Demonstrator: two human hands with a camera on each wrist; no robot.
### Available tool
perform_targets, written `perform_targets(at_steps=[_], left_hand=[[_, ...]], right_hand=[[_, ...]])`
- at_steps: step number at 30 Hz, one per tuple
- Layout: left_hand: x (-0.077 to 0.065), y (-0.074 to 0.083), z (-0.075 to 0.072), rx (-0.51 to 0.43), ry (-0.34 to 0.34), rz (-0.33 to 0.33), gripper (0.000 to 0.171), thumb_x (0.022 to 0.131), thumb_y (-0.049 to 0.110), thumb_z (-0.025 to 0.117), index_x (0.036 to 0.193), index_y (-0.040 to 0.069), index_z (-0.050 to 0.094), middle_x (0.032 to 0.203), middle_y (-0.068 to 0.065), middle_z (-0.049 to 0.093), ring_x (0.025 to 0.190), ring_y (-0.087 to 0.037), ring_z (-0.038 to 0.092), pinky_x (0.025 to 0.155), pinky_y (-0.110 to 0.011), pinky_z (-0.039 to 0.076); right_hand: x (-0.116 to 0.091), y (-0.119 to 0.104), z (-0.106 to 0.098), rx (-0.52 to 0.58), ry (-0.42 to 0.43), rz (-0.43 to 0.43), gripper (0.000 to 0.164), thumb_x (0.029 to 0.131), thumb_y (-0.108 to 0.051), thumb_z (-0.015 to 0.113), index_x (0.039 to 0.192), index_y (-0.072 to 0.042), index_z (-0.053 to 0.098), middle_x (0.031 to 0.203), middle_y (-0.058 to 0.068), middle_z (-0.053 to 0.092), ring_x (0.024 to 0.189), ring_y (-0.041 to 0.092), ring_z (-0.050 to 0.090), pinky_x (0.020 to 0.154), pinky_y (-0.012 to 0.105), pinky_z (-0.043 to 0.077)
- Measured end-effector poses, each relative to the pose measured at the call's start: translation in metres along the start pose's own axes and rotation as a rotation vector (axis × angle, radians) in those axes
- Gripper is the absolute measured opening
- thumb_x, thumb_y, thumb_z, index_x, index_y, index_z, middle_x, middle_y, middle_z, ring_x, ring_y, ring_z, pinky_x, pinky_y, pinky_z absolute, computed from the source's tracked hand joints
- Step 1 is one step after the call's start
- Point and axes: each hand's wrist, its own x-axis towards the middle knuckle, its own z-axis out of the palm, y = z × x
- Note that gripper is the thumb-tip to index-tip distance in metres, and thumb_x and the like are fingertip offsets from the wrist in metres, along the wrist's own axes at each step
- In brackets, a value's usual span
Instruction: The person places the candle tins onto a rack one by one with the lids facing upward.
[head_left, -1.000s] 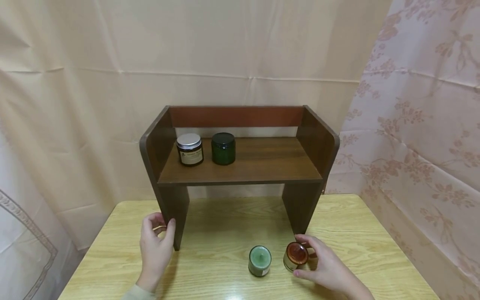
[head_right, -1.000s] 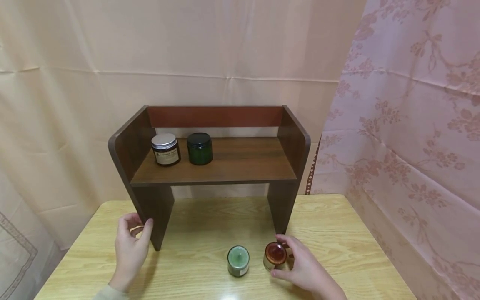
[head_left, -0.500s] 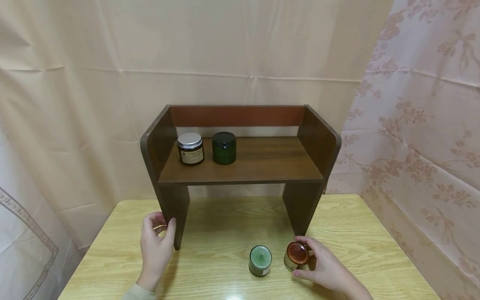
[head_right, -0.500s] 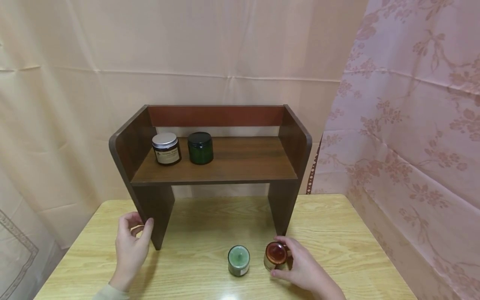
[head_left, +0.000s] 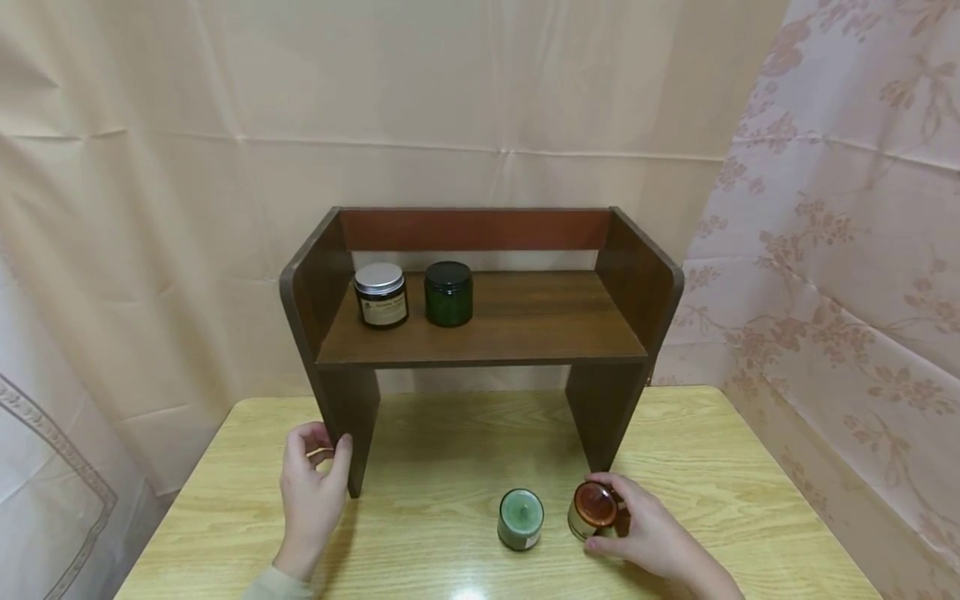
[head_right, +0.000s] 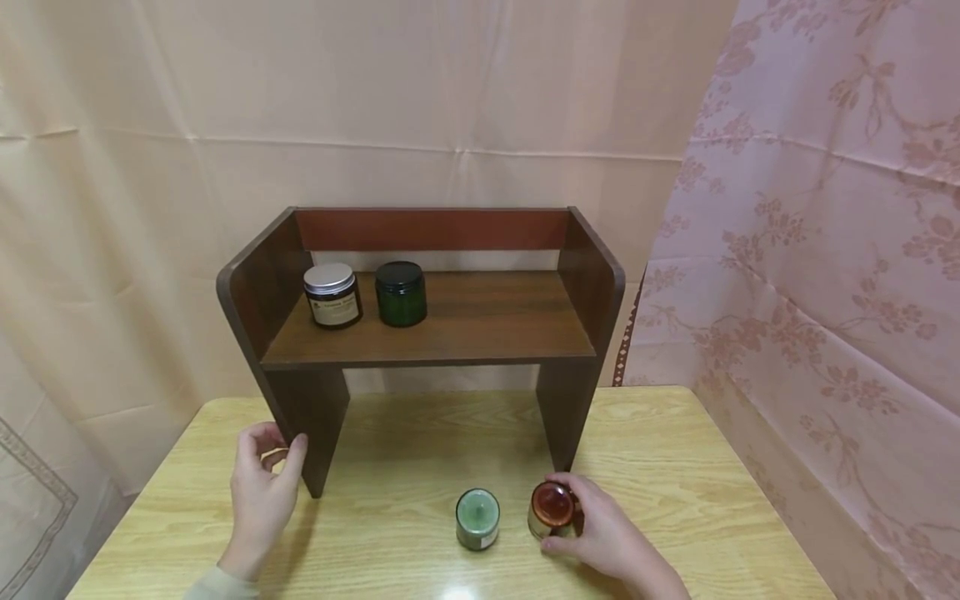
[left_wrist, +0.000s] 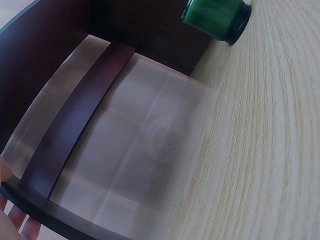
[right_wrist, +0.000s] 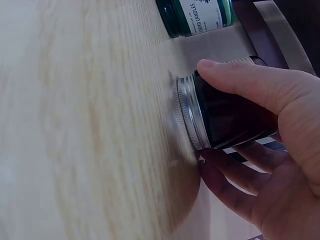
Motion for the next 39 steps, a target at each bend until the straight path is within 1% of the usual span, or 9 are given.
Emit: perform_targets(at_steps=[6,11,19,23,27,30,35,39], left_hand=[[0.001,0.002,0.001,-0.014,-0.003,0.003,0.025,0.094,-0.015,0.072,0.112,-0.013,0.056,0.101,-0.008,0.06,0.093,-0.006,0.058,0.08,-0.007,0.052],[0.002,0.005,0.001,-0.023,-0.005,0.015,0.024,0.095,-0.014,0.072,0.112,-0.012,0.057,0.101,-0.009,0.06,0.094,-0.006,0.058,0.08,-0.007,0.052],[0.003,0.004,0.001,-0.019,-0.001,0.024,0.026,0.094,-0.013,0.075,0.114,-0.012,0.058,0.101,-0.012,0.062,0.094,-0.005,0.057,0.08,-0.006,0.051],[0.002,0.005,0.0,-0.014,-0.006,0.016,0.026,0.094,-0.013,0.075,0.113,-0.012,0.058,0.101,-0.011,0.061,0.093,-0.005,0.057,0.08,-0.006,0.051],[0.002,0.005,-0.001,-0.013,-0.015,0.009,0.026,0.094,-0.014,0.074,0.113,-0.013,0.057,0.101,-0.008,0.061,0.093,-0.005,0.058,0.08,-0.007,0.052],[0.002,0.004,-0.001,-0.013,-0.014,0.012,0.026,0.094,-0.013,0.074,0.113,-0.013,0.057,0.1,-0.009,0.061,0.093,-0.005,0.058,0.08,-0.007,0.052],[0.001,0.004,-0.002,-0.015,-0.013,0.011,0.026,0.093,-0.015,0.073,0.112,-0.013,0.056,0.1,-0.011,0.061,0.092,-0.006,0.058,0.08,-0.007,0.052],[0.001,0.002,-0.002,-0.016,-0.024,0.003,0.026,0.093,-0.015,0.073,0.113,-0.014,0.056,0.1,-0.008,0.061,0.093,-0.006,0.059,0.079,-0.007,0.052]], right_hand=[[0.001,0.001,0.002,0.03,0.02,0.014,0.08,0.078,-0.033,0.102,0.143,-0.01,0.061,0.127,-0.002,0.071,0.106,0.006,0.067,0.091,0.03,0.059],[0.002,0.002,0.003,0.029,0.032,0.025,0.082,0.075,-0.03,0.104,0.142,-0.01,0.061,0.126,-0.002,0.071,0.106,0.005,0.066,0.091,0.03,0.058],[0.002,0.0,0.002,0.068,0.008,0.042,0.081,0.076,-0.028,0.103,0.142,-0.01,0.061,0.124,-0.001,0.073,0.106,0.005,0.067,0.091,0.028,0.057],[0.003,0.001,0.005,0.086,-0.005,0.066,0.079,0.076,-0.029,0.103,0.141,-0.012,0.061,0.123,-0.001,0.073,0.105,0.006,0.068,0.09,0.028,0.058],[0.004,-0.001,0.008,0.068,0.006,0.107,0.079,0.074,-0.031,0.104,0.138,-0.014,0.062,0.12,-0.003,0.073,0.106,0.007,0.069,0.091,0.029,0.059],[0.005,-0.002,0.011,0.037,0.026,0.112,0.078,0.071,-0.03,0.106,0.134,-0.016,0.062,0.118,-0.006,0.072,0.106,0.007,0.069,0.091,0.031,0.06],[0.006,-0.004,0.011,-0.001,0.068,0.044,0.077,0.066,-0.018,0.107,0.129,-0.017,0.063,0.117,-0.008,0.07,0.107,0.008,0.068,0.093,0.034,0.061],[0.009,-0.006,0.005,-0.016,0.102,-0.019,0.079,0.062,-0.006,0.106,0.127,-0.015,0.063,0.117,-0.007,0.069,0.107,0.008,0.067,0.093,0.035,0.062]])
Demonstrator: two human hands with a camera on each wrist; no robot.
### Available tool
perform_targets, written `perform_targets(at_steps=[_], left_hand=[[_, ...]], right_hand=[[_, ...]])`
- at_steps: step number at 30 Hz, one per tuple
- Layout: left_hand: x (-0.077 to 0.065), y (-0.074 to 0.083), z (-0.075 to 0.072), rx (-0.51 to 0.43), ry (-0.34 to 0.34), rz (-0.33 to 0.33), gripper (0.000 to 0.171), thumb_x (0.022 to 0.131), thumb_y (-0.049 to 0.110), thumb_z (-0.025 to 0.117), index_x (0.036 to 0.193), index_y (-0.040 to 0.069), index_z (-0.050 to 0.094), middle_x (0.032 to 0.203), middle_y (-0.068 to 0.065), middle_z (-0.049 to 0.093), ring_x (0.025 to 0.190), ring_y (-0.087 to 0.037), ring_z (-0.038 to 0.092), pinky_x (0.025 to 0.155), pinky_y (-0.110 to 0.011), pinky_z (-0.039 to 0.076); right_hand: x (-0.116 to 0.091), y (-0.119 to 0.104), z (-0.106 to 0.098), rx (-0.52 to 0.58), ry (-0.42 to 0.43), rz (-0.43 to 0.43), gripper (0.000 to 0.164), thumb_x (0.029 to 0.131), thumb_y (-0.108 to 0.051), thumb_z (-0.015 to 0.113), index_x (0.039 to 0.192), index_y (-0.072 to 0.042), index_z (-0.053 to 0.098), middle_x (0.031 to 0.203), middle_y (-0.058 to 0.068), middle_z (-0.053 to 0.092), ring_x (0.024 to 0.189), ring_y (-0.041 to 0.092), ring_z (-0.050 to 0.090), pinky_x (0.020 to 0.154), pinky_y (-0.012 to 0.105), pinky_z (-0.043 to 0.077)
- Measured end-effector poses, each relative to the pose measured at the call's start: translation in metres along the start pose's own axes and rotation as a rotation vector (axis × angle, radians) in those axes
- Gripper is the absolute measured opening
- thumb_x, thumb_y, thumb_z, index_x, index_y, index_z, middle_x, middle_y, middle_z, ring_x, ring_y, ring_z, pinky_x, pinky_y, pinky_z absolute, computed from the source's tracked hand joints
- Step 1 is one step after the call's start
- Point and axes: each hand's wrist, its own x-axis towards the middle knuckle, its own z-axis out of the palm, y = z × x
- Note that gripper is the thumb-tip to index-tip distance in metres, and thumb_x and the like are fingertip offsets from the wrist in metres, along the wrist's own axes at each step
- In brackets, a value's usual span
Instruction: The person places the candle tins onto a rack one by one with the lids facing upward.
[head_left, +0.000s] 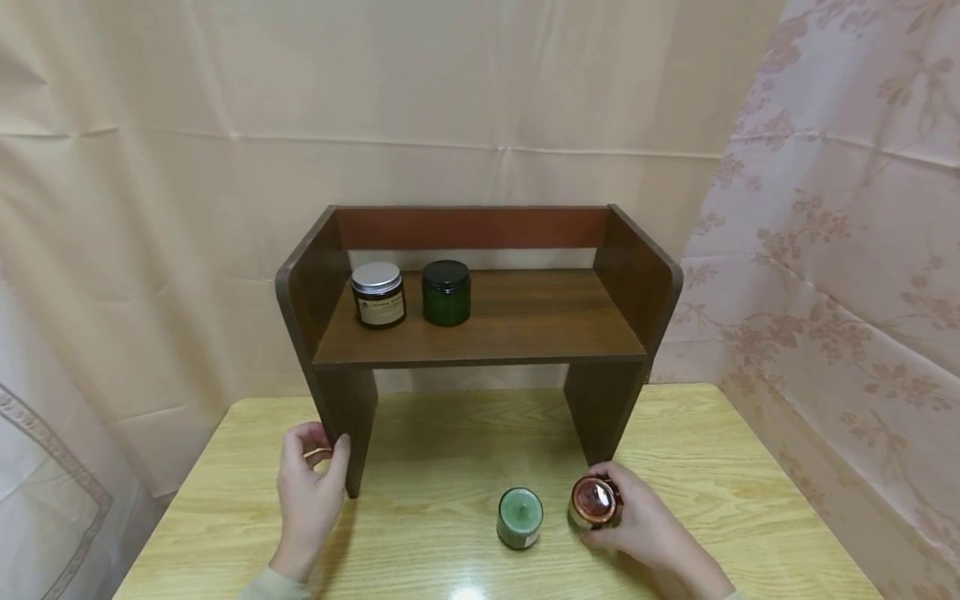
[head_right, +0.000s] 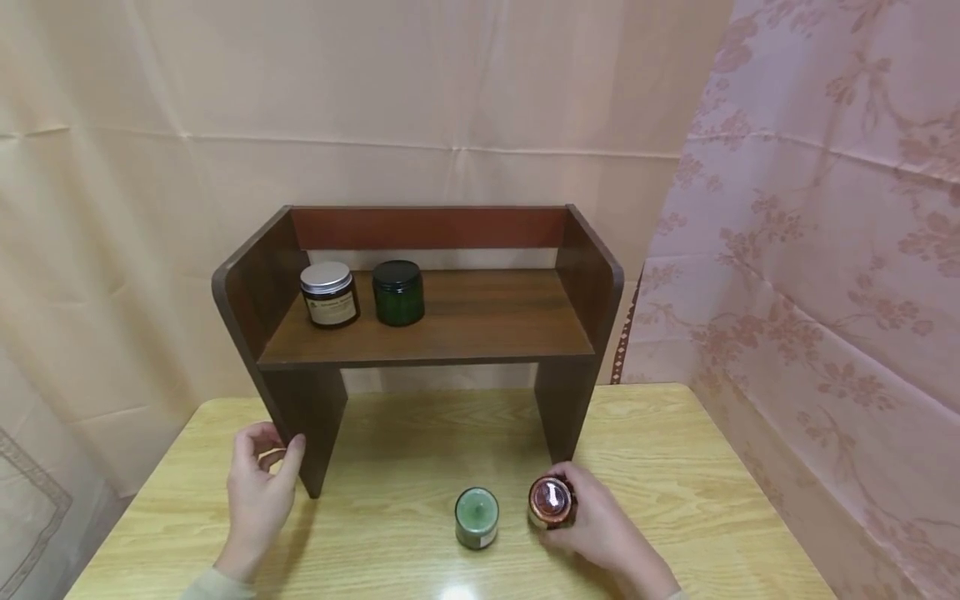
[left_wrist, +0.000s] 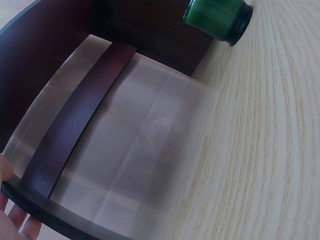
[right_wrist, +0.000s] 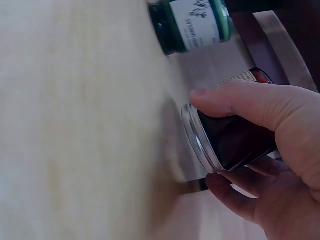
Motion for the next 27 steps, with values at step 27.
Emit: perform_targets(at_steps=[27], left_hand=[[0.0,-0.002,-0.001,0.016,-0.01,-0.012,0.026,0.095,-0.014,0.073,0.113,-0.011,0.055,0.101,-0.007,0.061,0.093,-0.007,0.059,0.079,-0.007,0.052]], right_hand=[[0.029,-0.04,-0.026,0.032,0.016,-0.119,0.073,0.065,-0.012,0.105,0.127,-0.022,0.067,0.112,-0.014,0.073,0.096,0.006,0.068,0.081,0.03,0.06]])
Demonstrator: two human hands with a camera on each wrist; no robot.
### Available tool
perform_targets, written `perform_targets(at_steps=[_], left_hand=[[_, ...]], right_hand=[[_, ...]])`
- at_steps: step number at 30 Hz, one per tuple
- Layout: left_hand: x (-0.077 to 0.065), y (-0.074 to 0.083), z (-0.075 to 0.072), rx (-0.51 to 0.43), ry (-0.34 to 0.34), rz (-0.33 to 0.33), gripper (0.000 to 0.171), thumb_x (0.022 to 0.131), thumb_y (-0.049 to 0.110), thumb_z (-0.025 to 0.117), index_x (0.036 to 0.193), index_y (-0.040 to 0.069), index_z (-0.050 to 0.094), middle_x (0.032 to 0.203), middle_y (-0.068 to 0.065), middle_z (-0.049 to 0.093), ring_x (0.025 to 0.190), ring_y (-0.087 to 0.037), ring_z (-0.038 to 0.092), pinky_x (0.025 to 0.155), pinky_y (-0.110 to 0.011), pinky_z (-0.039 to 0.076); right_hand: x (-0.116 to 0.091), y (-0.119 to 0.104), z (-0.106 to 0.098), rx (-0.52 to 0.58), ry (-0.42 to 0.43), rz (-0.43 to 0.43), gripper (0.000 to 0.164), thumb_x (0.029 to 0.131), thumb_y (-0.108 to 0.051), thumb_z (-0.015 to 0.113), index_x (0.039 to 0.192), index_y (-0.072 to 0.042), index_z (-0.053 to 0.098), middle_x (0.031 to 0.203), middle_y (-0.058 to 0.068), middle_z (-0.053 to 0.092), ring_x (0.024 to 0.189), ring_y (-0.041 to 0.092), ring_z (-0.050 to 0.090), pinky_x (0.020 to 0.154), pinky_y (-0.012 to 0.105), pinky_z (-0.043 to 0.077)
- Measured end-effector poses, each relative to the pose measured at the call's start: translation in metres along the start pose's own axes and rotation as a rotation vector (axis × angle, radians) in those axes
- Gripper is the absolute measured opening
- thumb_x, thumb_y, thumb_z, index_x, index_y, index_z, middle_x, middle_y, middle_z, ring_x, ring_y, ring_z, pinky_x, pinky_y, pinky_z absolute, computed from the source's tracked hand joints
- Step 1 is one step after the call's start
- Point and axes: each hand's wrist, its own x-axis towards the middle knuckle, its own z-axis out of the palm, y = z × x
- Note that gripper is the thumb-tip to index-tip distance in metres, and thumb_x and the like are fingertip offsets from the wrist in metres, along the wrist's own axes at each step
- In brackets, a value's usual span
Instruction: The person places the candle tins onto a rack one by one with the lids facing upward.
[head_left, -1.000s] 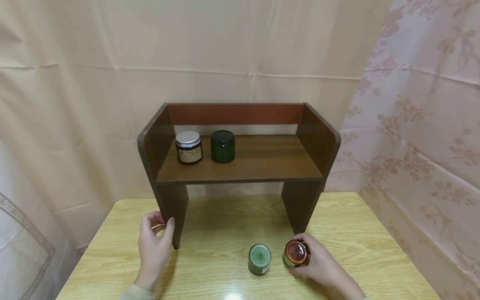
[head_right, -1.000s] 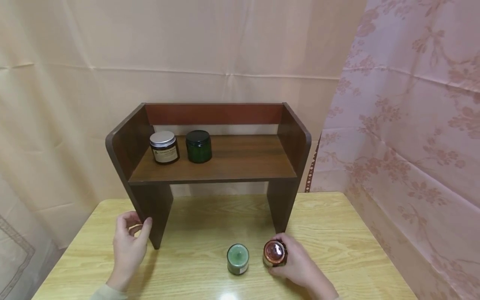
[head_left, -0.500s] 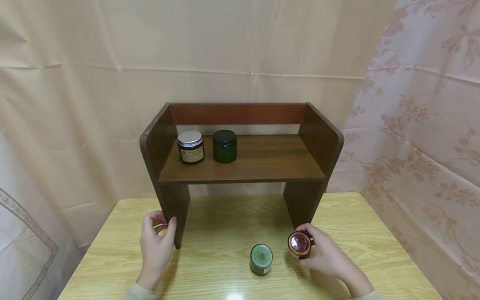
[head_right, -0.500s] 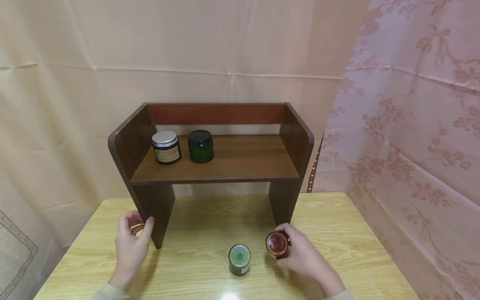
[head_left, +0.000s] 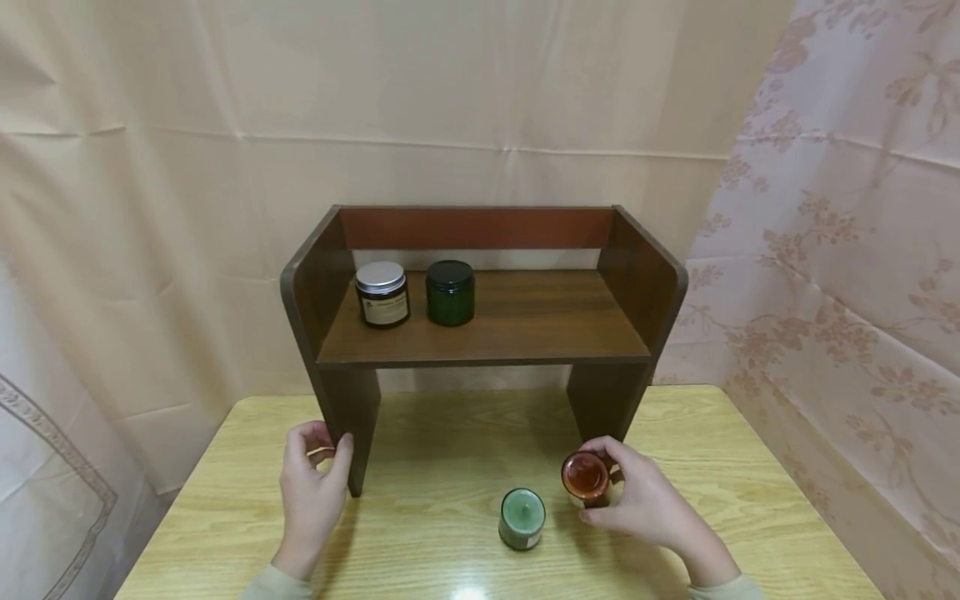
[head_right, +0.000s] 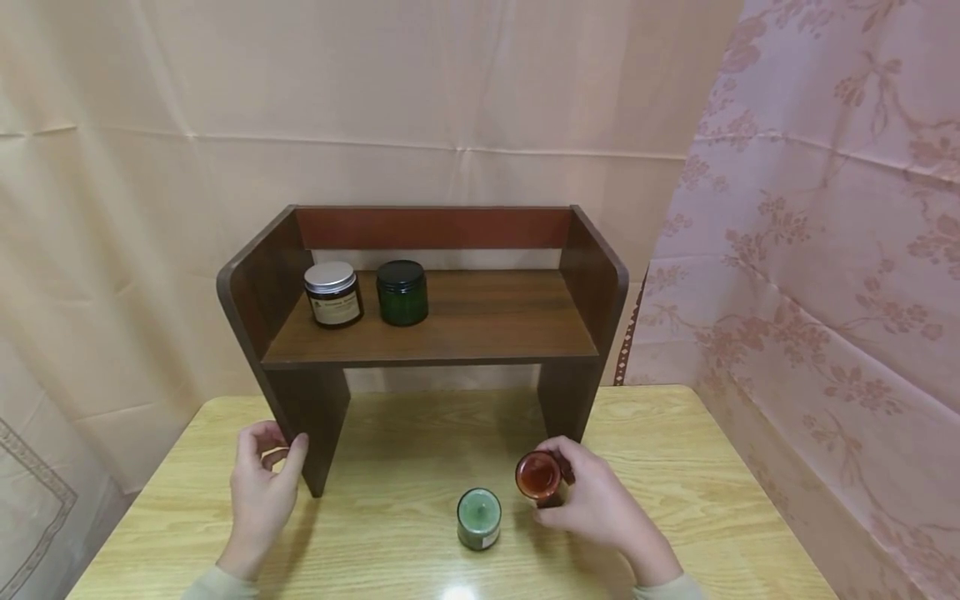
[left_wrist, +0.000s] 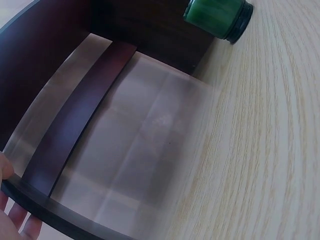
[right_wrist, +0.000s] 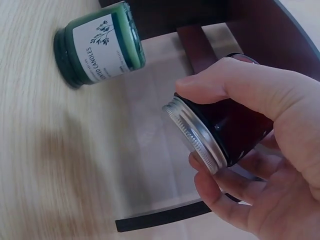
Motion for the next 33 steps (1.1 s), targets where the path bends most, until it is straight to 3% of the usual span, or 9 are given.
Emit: perform_targets(at_steps=[9,22,33], left_hand=[[-0.001,0.002,0.0,-0.002,0.001,-0.012,0.026,0.095,-0.014,0.073,0.113,-0.012,0.056,0.101,-0.009,0.062,0.093,-0.006,0.059,0.08,-0.006,0.052],[0.0,-0.002,0.001,0.002,0.007,0.006,0.028,0.094,-0.012,0.076,0.115,-0.009,0.058,0.103,-0.006,0.062,0.093,-0.005,0.058,0.08,-0.005,0.051],[0.001,0.001,0.0,-0.002,0.006,0.016,0.027,0.093,-0.016,0.073,0.113,-0.013,0.056,0.102,-0.005,0.061,0.094,-0.005,0.059,0.079,-0.006,0.051]], right_hand=[[-0.001,-0.003,-0.001,-0.017,0.005,0.027,0.075,0.064,-0.01,0.105,0.127,-0.025,0.066,0.112,-0.016,0.073,0.098,0.006,0.068,0.083,0.031,0.061],[-0.003,-0.01,-0.003,-0.051,-0.025,0.01,0.072,0.067,-0.013,0.104,0.129,-0.02,0.068,0.114,-0.015,0.071,0.099,0.007,0.066,0.083,0.031,0.061],[-0.002,-0.014,-0.007,-0.053,-0.016,0.013,0.073,0.069,-0.024,0.105,0.131,-0.016,0.069,0.116,-0.011,0.073,0.099,0.007,0.066,0.08,0.031,0.062]])
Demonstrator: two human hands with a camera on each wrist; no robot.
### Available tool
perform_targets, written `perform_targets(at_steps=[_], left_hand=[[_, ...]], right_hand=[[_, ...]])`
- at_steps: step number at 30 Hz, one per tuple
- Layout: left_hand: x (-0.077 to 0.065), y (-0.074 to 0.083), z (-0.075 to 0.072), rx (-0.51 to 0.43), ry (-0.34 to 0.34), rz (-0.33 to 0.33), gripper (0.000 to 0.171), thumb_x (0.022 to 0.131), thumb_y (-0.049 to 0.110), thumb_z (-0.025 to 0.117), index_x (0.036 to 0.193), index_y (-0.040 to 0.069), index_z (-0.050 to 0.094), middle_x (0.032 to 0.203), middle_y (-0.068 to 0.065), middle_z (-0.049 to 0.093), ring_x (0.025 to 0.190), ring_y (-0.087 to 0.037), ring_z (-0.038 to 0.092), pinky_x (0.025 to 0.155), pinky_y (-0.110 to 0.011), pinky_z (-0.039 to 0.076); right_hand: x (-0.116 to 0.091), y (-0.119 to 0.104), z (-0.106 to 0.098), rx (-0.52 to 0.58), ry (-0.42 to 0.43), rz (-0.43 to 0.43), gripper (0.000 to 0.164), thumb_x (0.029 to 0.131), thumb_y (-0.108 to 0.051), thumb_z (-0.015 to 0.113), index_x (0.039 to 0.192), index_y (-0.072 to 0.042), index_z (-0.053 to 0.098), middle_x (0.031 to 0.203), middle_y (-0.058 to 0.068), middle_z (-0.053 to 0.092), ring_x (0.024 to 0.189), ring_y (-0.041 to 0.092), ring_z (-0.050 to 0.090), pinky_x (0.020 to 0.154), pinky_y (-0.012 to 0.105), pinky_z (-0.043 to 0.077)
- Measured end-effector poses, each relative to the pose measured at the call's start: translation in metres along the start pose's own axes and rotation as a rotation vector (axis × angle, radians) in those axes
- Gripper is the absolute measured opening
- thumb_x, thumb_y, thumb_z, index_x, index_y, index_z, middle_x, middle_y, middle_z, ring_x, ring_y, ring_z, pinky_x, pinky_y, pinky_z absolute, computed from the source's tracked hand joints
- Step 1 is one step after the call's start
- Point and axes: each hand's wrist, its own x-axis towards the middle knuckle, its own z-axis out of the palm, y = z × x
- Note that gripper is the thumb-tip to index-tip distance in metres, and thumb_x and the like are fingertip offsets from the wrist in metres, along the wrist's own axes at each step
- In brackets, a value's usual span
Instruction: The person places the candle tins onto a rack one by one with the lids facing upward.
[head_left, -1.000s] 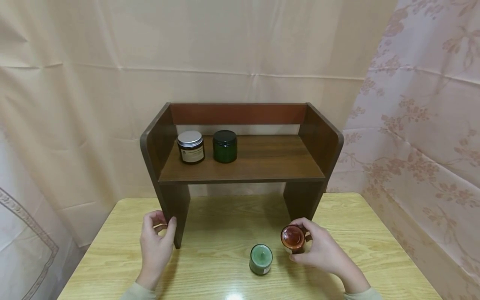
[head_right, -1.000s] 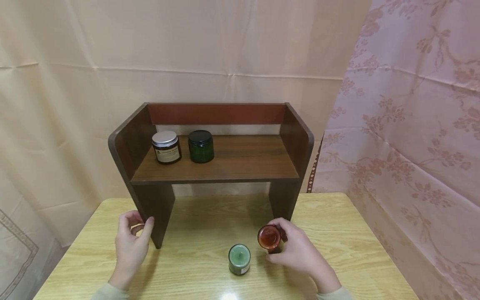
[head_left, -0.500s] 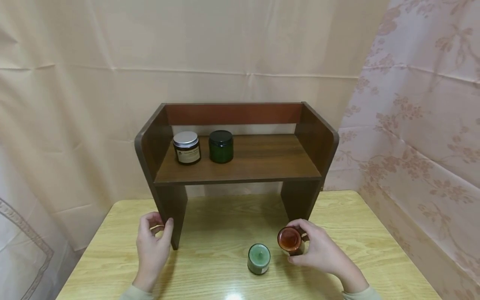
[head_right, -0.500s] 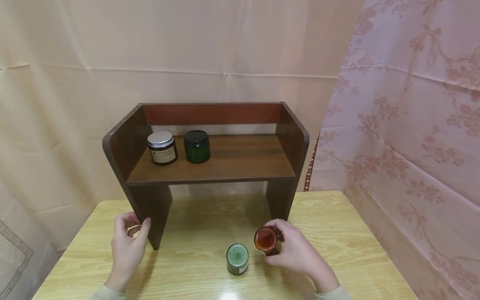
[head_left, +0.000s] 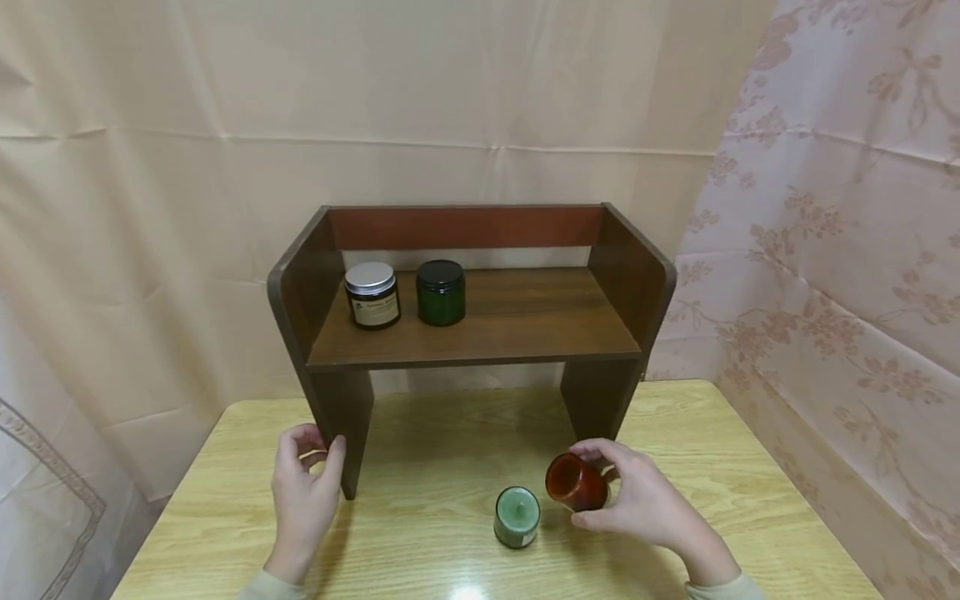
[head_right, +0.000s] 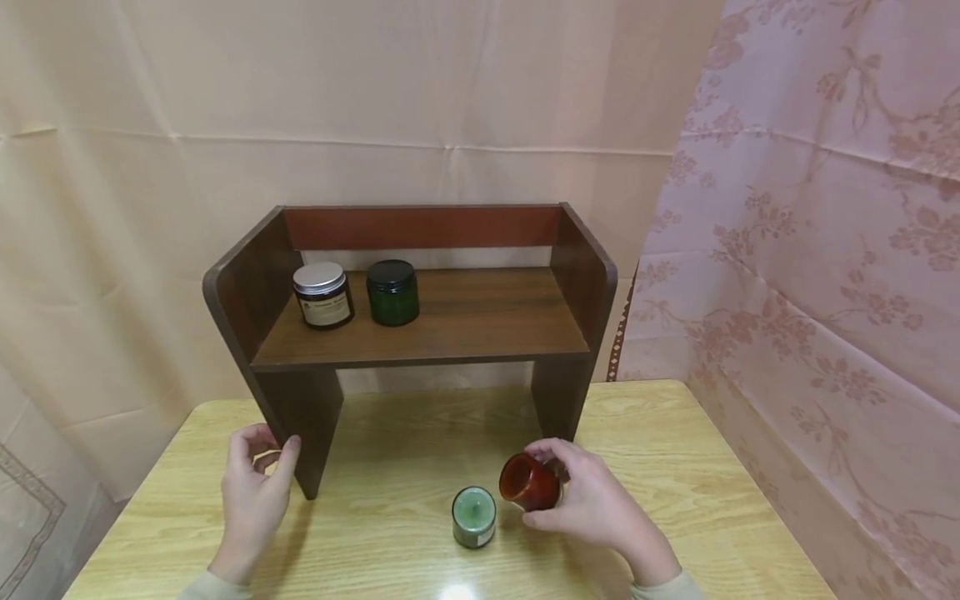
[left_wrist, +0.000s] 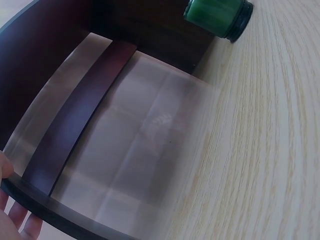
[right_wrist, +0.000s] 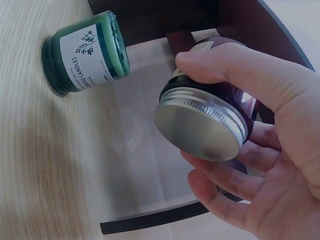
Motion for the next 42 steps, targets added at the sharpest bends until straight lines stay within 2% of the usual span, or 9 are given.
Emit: perform_targets(at_steps=[11,18,25,34,42], left_hand=[[0.0,-0.001,0.0,-0.003,-0.007,-0.01,0.027,0.095,-0.013,0.075,0.115,-0.012,0.056,0.103,-0.004,0.061,0.094,-0.005,0.059,0.08,-0.006,0.051],[-0.002,-0.001,-0.001,0.013,-0.026,-0.021,0.028,0.095,-0.011,0.076,0.115,-0.009,0.057,0.104,-0.008,0.063,0.094,-0.005,0.058,0.079,-0.006,0.05],[-0.001,0.0,-0.002,0.011,-0.018,-0.031,0.027,0.095,-0.01,0.076,0.115,-0.009,0.058,0.103,-0.008,0.063,0.094,-0.005,0.059,0.079,-0.007,0.051],[0.0,-0.003,-0.002,0.019,-0.012,-0.029,0.029,0.094,-0.01,0.078,0.116,-0.007,0.059,0.104,-0.008,0.064,0.094,-0.004,0.058,0.078,-0.007,0.05],[0.0,-0.003,-0.003,0.025,-0.023,-0.008,0.03,0.095,-0.01,0.078,0.117,-0.007,0.058,0.104,-0.007,0.064,0.094,-0.004,0.058,0.077,-0.007,0.05]], right_hand=[[-0.002,0.0,-0.007,0.133,0.028,0.024,0.068,0.072,-0.028,0.106,0.128,-0.017,0.07,0.116,-0.006,0.075,0.097,0.009,0.073,0.089,0.027,0.062],[-0.005,0.001,-0.01,0.118,0.05,0.008,0.064,0.071,-0.027,0.106,0.124,-0.022,0.071,0.111,-0.009,0.075,0.094,0.01,0.069,0.081,0.032,0.064],[-0.005,0.003,-0.014,0.095,0.058,0.008,0.067,0.07,-0.023,0.107,0.125,-0.026,0.069,0.116,-0.01,0.075,0.1,0.01,0.069,0.082,0.033,0.065],[-0.003,0.002,-0.019,0.124,0.064,0.033,0.069,0.07,-0.022,0.107,0.127,-0.025,0.067,0.119,-0.006,0.073,0.101,0.013,0.071,0.082,0.033,0.066],[-0.003,-0.002,-0.02,0.112,0.08,0.072,0.068,0.071,-0.022,0.106,0.127,-0.023,0.068,0.12,-0.008,0.072,0.103,0.012,0.068,0.081,0.033,0.065]])
